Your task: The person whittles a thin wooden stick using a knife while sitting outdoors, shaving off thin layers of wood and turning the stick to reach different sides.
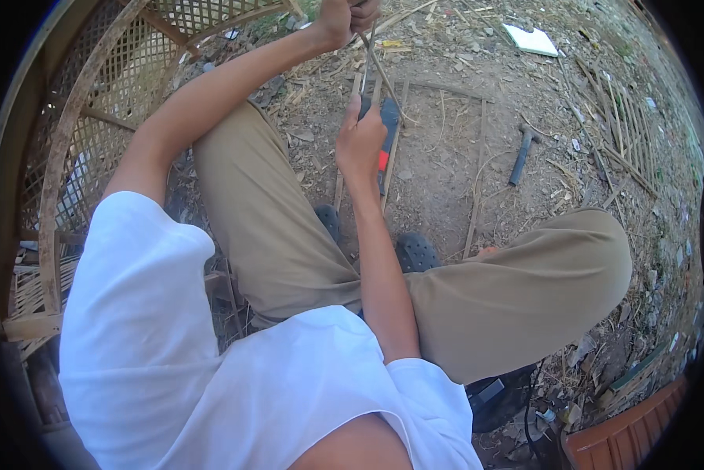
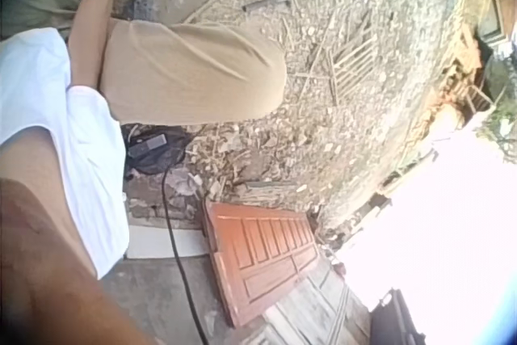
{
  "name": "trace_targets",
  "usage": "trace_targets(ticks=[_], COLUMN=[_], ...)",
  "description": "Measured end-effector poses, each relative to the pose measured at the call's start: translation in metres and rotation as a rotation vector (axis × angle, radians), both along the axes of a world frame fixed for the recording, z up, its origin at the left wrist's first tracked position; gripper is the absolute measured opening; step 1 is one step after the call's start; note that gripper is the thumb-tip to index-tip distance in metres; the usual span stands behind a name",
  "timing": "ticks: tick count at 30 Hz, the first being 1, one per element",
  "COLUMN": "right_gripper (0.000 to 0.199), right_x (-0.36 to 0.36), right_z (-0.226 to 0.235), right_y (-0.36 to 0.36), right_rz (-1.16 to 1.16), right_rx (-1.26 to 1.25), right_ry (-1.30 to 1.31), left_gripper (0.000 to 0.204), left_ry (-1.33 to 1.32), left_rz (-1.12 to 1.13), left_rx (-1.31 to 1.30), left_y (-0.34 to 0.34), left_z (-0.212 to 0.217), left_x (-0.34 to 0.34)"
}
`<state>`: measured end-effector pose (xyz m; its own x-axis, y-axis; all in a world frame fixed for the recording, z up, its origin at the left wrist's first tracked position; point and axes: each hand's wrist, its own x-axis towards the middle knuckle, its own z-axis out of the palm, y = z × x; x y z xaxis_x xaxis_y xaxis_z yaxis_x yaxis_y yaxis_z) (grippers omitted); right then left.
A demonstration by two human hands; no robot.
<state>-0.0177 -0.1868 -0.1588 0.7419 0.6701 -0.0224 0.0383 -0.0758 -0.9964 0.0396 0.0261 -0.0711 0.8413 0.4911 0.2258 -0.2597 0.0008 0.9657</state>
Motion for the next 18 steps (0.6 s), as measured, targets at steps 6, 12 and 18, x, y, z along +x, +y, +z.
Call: trace_targets(ticks=[6,12,18], right_gripper=[0.049,0.051,0.049], right_x=[0.027,0.026,0.023], right_z=[-0.160,-0.171,-0.077], right_y=[0.001,0.021,0.022], right_rz=[-0.187,-0.194,-0.121], right_rx=[-0.273,-0.299,-0.015], right_ry=[0.017,0.130,-0.227], left_gripper=[0.048,0.053,0.050], left_ry=[-0.119,-0.030,-0.124], left_rz=[-0.056,-0.144,-0.117], left_rx=[0.040,0.065,0.005], left_y=[-0.013,-0.014,0.004], left_z=[0.004,0.001,0.002], left_x=[0.014,0.010,0.012])
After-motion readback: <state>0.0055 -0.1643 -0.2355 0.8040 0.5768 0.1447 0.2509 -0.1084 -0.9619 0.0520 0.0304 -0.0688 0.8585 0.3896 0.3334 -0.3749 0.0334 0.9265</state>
